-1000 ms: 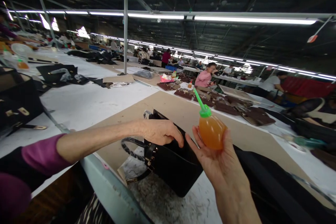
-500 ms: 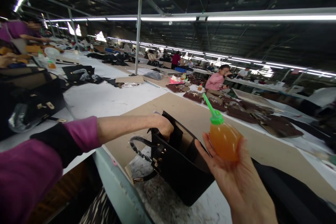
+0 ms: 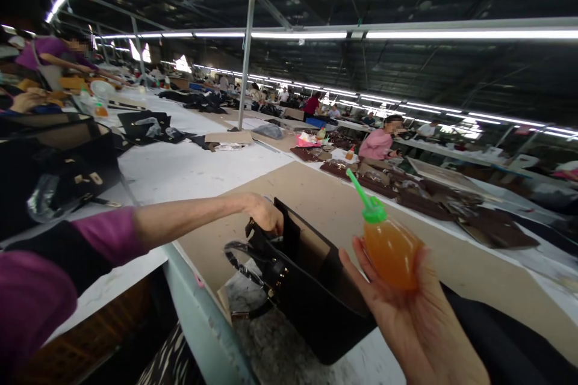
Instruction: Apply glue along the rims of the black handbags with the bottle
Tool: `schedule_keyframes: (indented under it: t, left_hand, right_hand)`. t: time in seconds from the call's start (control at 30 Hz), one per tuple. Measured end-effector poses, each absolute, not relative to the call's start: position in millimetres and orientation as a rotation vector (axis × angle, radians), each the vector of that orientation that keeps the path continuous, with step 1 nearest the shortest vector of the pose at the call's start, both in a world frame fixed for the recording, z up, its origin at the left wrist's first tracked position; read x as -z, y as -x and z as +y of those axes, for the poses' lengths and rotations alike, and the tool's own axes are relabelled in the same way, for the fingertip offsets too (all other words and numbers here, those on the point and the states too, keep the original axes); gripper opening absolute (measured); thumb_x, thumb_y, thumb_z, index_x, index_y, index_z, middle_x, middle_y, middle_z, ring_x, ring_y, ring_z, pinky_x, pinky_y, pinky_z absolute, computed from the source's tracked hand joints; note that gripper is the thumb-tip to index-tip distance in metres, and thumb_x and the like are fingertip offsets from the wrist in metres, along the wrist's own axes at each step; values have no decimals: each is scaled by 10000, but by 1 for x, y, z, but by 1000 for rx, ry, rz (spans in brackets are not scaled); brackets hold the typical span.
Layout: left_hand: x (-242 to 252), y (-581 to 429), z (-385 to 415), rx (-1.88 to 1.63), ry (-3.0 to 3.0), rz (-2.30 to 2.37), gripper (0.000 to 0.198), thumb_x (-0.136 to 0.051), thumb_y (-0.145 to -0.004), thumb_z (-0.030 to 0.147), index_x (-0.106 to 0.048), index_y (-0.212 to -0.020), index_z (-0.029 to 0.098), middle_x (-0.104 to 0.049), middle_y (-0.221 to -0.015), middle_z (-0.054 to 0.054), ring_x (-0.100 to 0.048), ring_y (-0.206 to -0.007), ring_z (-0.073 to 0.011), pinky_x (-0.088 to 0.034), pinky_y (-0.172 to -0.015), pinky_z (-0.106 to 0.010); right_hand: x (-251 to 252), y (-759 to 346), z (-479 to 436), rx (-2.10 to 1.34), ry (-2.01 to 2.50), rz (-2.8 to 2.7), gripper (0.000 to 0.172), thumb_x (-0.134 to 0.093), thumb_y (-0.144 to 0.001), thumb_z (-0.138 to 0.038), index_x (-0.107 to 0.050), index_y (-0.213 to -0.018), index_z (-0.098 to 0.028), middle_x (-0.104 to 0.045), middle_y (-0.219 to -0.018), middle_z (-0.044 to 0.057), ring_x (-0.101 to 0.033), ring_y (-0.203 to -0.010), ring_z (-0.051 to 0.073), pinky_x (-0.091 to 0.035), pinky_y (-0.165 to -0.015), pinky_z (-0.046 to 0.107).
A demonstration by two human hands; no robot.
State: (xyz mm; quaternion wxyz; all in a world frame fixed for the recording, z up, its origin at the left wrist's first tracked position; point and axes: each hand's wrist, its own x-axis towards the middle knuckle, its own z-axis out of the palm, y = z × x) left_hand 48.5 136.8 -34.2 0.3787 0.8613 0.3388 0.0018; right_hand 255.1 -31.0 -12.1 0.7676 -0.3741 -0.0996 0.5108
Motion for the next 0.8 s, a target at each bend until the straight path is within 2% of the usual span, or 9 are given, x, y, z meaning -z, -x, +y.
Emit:
schedule_keyframes:
  t: [0.07, 0.13, 0.23, 0.33, 0.37, 0.43, 0.57, 0.8]
  left_hand:
    - [18, -38, 130, 144, -2249, 862, 78, -673, -710, 81, -705, -694, 151, -618, -599, 31, -578, -584, -132, -448, -551, -205]
    - [3, -29, 119, 140, -2362, 923, 157, -583, -750, 65, -714, -760, 151, -642, -669, 15, -597, -663, -142, -442, -611, -212]
    - [-2, -25, 100, -259, -2525, 1261, 204, -546, -843, 222, -678, -972, 136, -674, -903, -63, -616, -879, -225, -461, -765, -292]
    - [20, -37, 88, -567, -2416, 1589, 617, -642, -793, 500, -504, -1253, 113, -564, -1237, -163, -513, -1147, -340, -437, -931, -411]
    - [31, -42, 87, -555, -2323, 1624, 753, -684, -741, 551, -444, -1299, 105, -512, -1302, -184, -473, -1200, -355, -423, -966, -427]
    - [52, -54, 91, -482, -2112, 1634, 894, -740, -657, 589, -392, -1318, 98, -468, -1339, -200, -454, -1230, -350, -420, -989, -412]
    - [73, -69, 107, -493, -1890, 1659, 966, -747, -589, 650, -384, -1289, 93, -450, -1334, -206, -465, -1230, -331, -430, -992, -383]
    - [79, -85, 127, -487, -1967, 1747, 957, -764, -521, 664, -432, -1237, 122, -503, -1280, -187, -491, -1192, -360, -433, -983, -478]
  right_hand:
    - [10, -253, -31, -1111, 826, -173, 343, -558, -953, -366, -588, -1249, -195, -593, -1227, 154, -607, -1042, 364, -504, -728, 663]
    - [8, -251, -30, -1106, 832, -106, 315, -554, -954, -390, -615, -1188, -188, -610, -1194, 155, -619, -1017, 359, -508, -715, 659]
    - [9, -248, -31, -1127, 778, -151, 299, -593, -933, -410, -639, -1097, -164, -618, -1174, 149, -625, -1012, 345, -520, -746, 627]
    - [11, -245, -33, -1140, 743, -238, 276, -626, -916, -403, -652, -1056, -166, -618, -1180, 133, -625, -1022, 322, -517, -803, 590]
    - [11, -245, -34, -1144, 742, -241, 271, -621, -919, -406, -657, -1049, -171, -622, -1174, 125, -627, -1018, 319, -511, -809, 595]
    - [10, -244, -35, -1140, 758, -195, 270, -588, -936, -412, -666, -1035, -173, -635, -1150, 117, -633, -995, 325, -497, -797, 622]
    - [7, -245, -34, -1130, 775, -103, 279, -590, -933, -401, -667, -1065, -167, -646, -1133, 121, -631, -982, 346, -463, -784, 669]
    - [16, -253, -34, -1193, 705, -157, 312, -697, -859, -399, -666, -1073, -174, -640, -1144, 121, -604, -1031, 363, -428, -820, 693]
